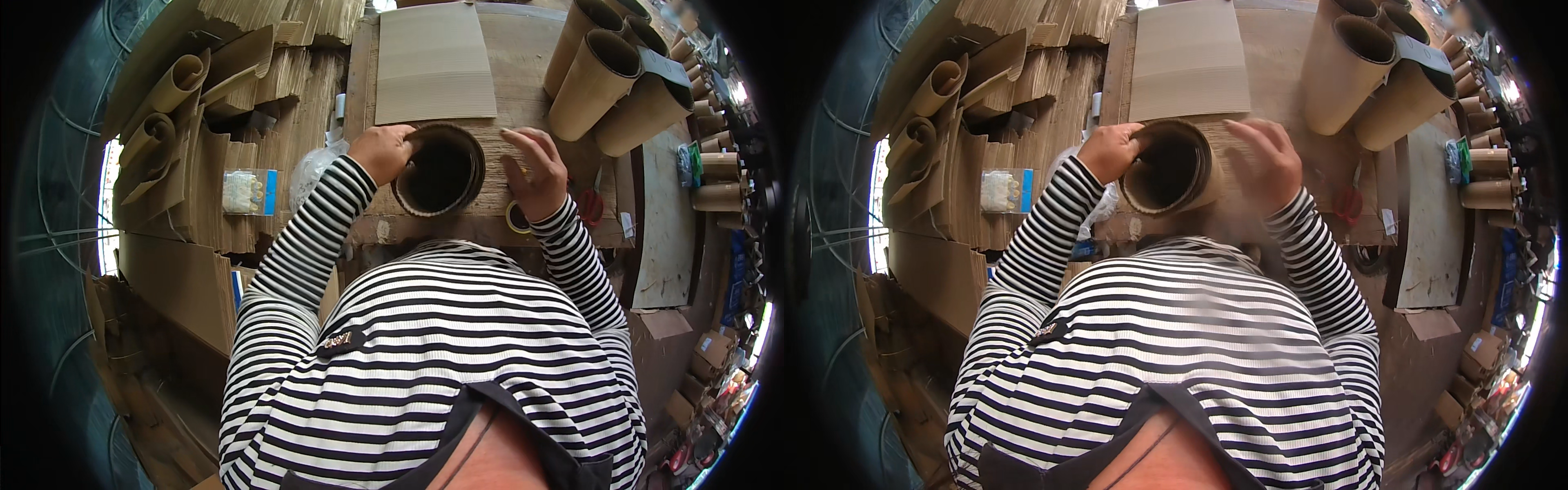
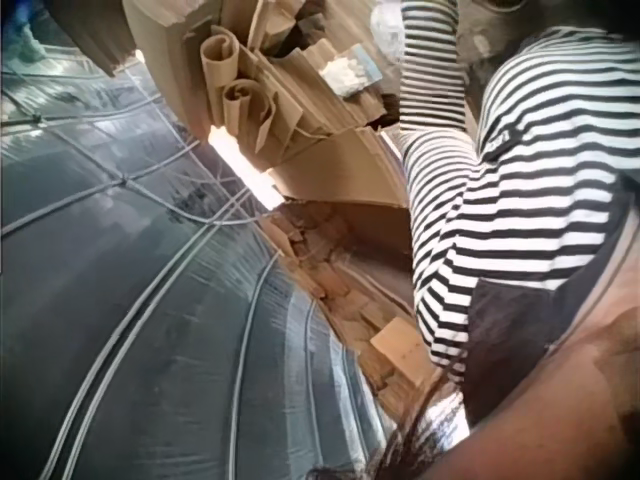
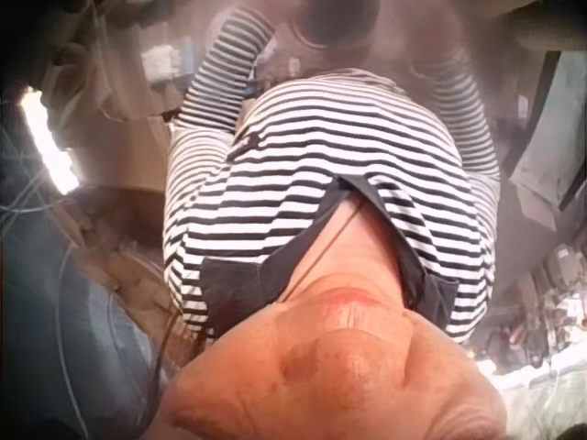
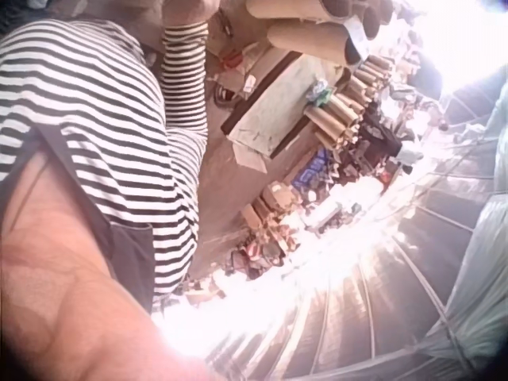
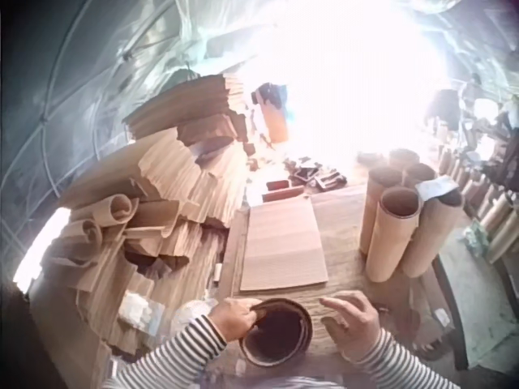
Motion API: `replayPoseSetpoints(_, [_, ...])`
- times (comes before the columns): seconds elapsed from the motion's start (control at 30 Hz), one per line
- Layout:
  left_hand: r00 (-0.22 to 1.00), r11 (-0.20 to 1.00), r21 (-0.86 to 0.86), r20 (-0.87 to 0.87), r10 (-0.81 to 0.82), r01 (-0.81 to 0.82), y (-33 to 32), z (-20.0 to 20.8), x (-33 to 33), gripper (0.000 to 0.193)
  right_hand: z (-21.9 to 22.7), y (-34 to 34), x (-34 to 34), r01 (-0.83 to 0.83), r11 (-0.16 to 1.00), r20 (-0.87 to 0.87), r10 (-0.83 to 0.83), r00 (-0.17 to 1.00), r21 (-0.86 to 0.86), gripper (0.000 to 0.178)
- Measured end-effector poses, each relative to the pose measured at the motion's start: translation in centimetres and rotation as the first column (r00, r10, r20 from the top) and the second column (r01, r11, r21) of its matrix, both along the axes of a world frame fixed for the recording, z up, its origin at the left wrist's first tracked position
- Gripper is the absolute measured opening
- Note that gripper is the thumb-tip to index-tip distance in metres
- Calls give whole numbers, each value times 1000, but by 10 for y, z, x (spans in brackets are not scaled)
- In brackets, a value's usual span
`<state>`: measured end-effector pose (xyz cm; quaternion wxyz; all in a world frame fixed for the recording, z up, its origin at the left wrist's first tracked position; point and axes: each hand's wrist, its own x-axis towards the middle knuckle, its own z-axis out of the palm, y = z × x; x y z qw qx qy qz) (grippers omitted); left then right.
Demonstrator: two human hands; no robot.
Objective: The person rolls a sheet of corrugated cardboard into a cylindrical tube and secures the seam with packing tape. They then trim the tube's edge with scissors and place the finished tube upright with others.
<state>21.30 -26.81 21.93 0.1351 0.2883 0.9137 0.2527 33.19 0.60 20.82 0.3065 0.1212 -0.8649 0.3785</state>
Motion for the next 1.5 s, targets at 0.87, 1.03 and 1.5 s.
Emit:
replayPoseSetpoints(0.87, [920,910,413,-370,128,40,-28,-6,140,25,49,-102,8,-583,558,654,94,751,590,24])
replayPoseSetpoints(1.03, [920,874,485,-344,189,2,-24,-8,142,36,45,-115,-1,-682,576,867,-99,488,450,26])
replayPoseSetpoints(1.5, [934,924,379,-345,90,51,-14,4,131,43,9,-122,-19,-665,629,858,-4,514,402,30])
